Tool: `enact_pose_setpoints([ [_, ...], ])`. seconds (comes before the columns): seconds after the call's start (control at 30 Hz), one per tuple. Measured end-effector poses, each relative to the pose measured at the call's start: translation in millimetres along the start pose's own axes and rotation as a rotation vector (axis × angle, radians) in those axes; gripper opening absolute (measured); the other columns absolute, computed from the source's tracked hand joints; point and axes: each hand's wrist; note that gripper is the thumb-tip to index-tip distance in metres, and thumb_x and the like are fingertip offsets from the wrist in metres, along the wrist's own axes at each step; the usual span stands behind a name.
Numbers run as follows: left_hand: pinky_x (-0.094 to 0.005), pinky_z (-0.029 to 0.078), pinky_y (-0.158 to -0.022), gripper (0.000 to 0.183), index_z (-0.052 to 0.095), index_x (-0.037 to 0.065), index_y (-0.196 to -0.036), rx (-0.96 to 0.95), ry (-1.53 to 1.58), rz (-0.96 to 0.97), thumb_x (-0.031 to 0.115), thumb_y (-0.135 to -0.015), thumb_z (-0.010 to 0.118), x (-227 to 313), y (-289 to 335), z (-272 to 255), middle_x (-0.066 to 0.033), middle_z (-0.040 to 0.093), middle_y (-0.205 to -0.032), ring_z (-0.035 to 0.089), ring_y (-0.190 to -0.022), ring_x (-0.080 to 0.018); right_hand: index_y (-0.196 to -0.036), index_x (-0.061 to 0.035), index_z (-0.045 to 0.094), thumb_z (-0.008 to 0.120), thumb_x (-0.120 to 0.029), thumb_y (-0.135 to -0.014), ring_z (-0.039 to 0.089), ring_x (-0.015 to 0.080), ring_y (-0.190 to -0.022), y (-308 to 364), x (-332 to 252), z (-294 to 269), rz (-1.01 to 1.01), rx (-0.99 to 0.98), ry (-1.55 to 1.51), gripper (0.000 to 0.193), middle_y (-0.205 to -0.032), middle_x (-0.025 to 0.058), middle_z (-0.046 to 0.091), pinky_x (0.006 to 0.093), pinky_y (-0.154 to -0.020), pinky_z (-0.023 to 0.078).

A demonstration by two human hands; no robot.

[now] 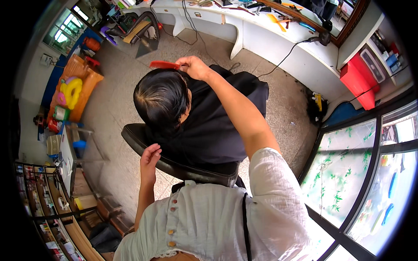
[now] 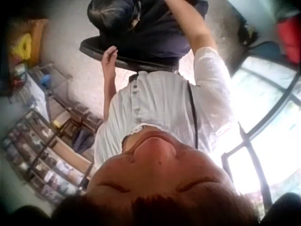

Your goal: The person cuts a client's hair using shears and a comb. The person sections the hair with the comb and trims the ends with the shears across different parts of the head.

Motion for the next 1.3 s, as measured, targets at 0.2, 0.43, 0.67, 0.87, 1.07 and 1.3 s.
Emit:
enact_pose_setpoints([
  [0.2, -0.0273, 0.044, -0.094, 0.028, 0.055, -0.001, -0.118, 0.013, 0.009, -0.017, 0.001, -0.09, 0.054, -8.0, -0.5, -1.8, -0.0087, 0.059, -0.114, 0.056, -0.105, -0.0159, -0.099, -0.0037, 0.061, 0.054, 0.004, -0.089, 0.053, 0.0104, -0.09, 63.4, -24.4, 3.0, 0.038, -0.057, -0.058, 0.015, -0.091, 0.0019, 0.059, 0.0252, -0.085, 0.042],
  [0.43, -0.0273, 0.043, -0.094, 0.028, 0.054, -0.002, -0.119, -0.017, 0.007, -0.016, 0.002, -0.091, 0.054, -12.1, -6.3, 2.2, -0.0094, 0.058, -0.114, 0.056, -0.105, -0.0164, -0.094, -0.0053, 0.064, 0.061, 0.006, -0.074, 0.054, 0.0283, -0.091, 129.9, -58.5, 39.2, -0.249, 0.091, 0.571, 0.023, -0.092, 0.0078, 0.058, 0.0352, -0.082, 0.045],
  [0.67, -0.0267, 0.044, -0.094, 0.027, 0.054, -0.002, -0.117, -0.03, 0.035, -0.016, 0.001, -0.09, 0.055, -11.5, -5.7, 2.6, -0.0092, 0.058, -0.113, 0.056, -0.105, -0.0157, -0.093, -0.0074, 0.064, 0.057, 0.007, -0.069, 0.054, 0.0295, -0.093, 146.7, -64.8, 36.4, -0.344, 0.178, 0.506, 0.029, -0.092, 0.0085, 0.06, 0.0381, -0.085, 0.044],
  [0.87, -0.0266, 0.045, -0.093, 0.027, 0.055, -0.001, -0.116, -0.041, 0.003, -0.032, 0.0, -0.089, 0.055, -21.3, 1.7, 3.3, -0.008, 0.059, -0.111, 0.056, -0.103, -0.0147, -0.095, -0.0044, 0.061, 0.057, 0.005, -0.088, 0.05, 0.0042, -0.073, 104.3, -11.4, 61.2, 0.267, 0.531, -0.289, 0.012, -0.082, -0.0038, 0.059, 0.0201, -0.064, 0.04],
  [1.07, -0.033, 0.045, -0.09, 0.029, 0.059, 0.003, -0.113, -0.001, -0.419, 0.346, 0.001, -0.085, 0.057, -5.1, 2.7, 17.8, -0.0104, 0.06, -0.111, 0.057, -0.105, -0.0249, -0.096, -0.0032, 0.061, 0.055, 0.008, -0.085, 0.055, 0.0127, -0.078, 120.4, -23.0, 66.5, 0.141, 0.35, -0.224, 0.017, -0.086, 0.0018, 0.058, 0.0271, -0.073, 0.045],
  [1.3, -0.042, 0.039, -0.096, 0.035, 0.056, 0.002, -0.115, 0.074, -0.756, 0.674, 0.003, -0.08, 0.06, -14.5, -26.1, 37.3, -0.015, 0.052, -0.122, 0.048, -0.113, -0.0356, -0.093, -0.0076, 0.064, 0.06, 0.004, -0.065, 0.056, 0.0278, -0.091, 128.0, -98.0, 77.1, -0.36, 0.138, 0.992, 0.031, -0.094, 0.009, 0.056, 0.0376, -0.081, 0.045],
])
Point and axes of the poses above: each hand's wrist, its own y-axis away from the middle knuckle, its own z-axis out of the palm, x = y × z
